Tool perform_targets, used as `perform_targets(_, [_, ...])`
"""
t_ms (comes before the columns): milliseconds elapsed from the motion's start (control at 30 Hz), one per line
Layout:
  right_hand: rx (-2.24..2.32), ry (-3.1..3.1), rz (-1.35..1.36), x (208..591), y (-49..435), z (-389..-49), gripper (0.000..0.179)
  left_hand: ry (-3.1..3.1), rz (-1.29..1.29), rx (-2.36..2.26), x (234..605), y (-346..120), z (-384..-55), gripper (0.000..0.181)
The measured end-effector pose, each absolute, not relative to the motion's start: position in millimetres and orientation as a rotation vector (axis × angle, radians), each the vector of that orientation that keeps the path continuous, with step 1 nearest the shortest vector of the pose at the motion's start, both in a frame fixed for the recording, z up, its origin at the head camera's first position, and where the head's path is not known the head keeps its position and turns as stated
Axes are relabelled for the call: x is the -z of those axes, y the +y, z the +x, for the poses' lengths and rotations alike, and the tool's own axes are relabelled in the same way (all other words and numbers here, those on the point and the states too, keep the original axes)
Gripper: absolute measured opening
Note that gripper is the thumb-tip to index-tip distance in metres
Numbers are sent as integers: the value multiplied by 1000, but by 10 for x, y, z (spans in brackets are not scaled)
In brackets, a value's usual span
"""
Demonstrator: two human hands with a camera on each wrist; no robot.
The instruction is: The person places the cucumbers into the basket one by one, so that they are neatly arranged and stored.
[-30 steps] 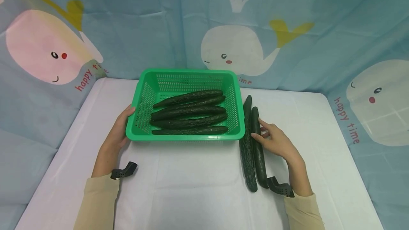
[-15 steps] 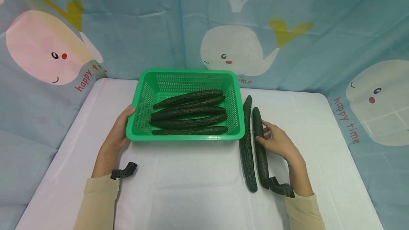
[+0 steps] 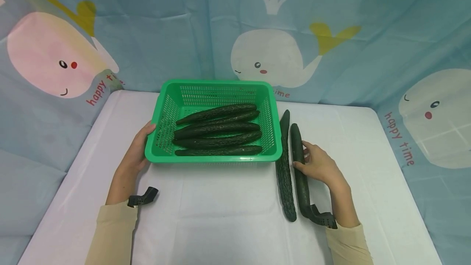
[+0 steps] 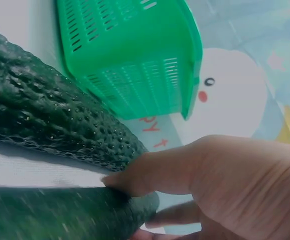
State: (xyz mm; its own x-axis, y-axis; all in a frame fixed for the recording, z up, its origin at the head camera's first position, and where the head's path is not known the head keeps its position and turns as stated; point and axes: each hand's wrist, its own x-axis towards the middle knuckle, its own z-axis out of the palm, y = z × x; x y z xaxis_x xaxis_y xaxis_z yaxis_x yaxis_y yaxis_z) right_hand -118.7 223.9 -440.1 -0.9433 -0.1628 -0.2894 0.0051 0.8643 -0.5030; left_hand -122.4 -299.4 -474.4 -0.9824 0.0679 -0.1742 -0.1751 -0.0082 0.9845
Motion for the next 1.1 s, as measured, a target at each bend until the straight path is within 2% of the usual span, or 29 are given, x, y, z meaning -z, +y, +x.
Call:
perform_targets(300, [639,2696,44,4378,2250,-1182,71,2082,-108,-2122,4745,-2985,-1213,72])
perform_targets(1100, [732,2694,44,4372,2298,-1174,60,2075,-115,-2129,4724,-2990,-1222,73])
